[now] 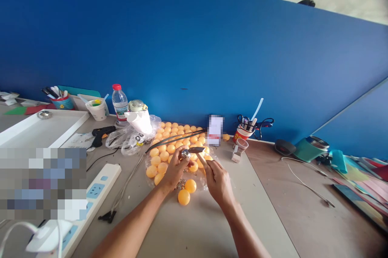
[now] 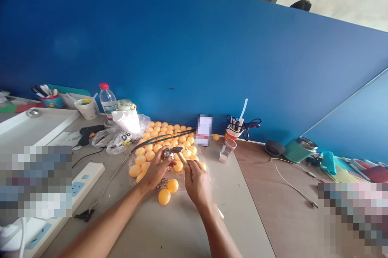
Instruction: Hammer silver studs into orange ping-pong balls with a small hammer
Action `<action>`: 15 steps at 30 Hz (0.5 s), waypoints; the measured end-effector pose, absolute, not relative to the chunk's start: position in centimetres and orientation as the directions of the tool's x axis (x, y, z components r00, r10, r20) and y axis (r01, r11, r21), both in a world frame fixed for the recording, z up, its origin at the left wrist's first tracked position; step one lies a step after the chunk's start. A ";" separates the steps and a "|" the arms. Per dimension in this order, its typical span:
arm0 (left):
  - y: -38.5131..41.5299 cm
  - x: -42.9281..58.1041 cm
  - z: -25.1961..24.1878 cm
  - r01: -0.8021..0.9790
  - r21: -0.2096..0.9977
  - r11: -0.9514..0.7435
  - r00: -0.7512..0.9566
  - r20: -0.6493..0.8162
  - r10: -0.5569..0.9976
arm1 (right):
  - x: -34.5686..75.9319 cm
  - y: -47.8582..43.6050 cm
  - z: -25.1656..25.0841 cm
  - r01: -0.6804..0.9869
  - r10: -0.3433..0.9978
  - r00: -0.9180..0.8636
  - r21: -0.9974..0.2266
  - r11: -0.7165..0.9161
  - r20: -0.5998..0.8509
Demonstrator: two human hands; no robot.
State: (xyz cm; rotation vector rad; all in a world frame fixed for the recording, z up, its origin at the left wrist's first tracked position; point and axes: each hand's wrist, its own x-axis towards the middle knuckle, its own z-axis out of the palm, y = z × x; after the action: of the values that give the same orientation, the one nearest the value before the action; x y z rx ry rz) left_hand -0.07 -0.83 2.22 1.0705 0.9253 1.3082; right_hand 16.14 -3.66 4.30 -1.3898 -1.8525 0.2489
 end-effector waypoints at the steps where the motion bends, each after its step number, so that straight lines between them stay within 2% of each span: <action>1: -0.9 -0.1 2.4 -0.275 0.961 -0.039 0.066 0.059 0.996 | 16.2 -3.7 4.3 0.724 0.880 -0.079 -0.579 0.373 0.468; 11: -0.7 0.2 2.6 -0.360 0.933 -0.015 0.013 0.021 1.000 | 16.2 -3.7 4.2 0.732 0.871 -0.069 -0.569 0.375 0.486; 15: -0.5 0.2 2.2 -0.352 0.936 -0.004 -0.001 0.004 1.000 | 16.1 -3.6 4.1 0.733 0.887 -0.097 -0.570 0.371 0.452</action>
State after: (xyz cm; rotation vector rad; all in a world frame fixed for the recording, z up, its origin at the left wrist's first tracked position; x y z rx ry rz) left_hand 0.17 -0.48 2.24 0.9435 0.9385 1.3613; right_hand 16.10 -3.64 4.14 -1.4072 -1.8710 0.2558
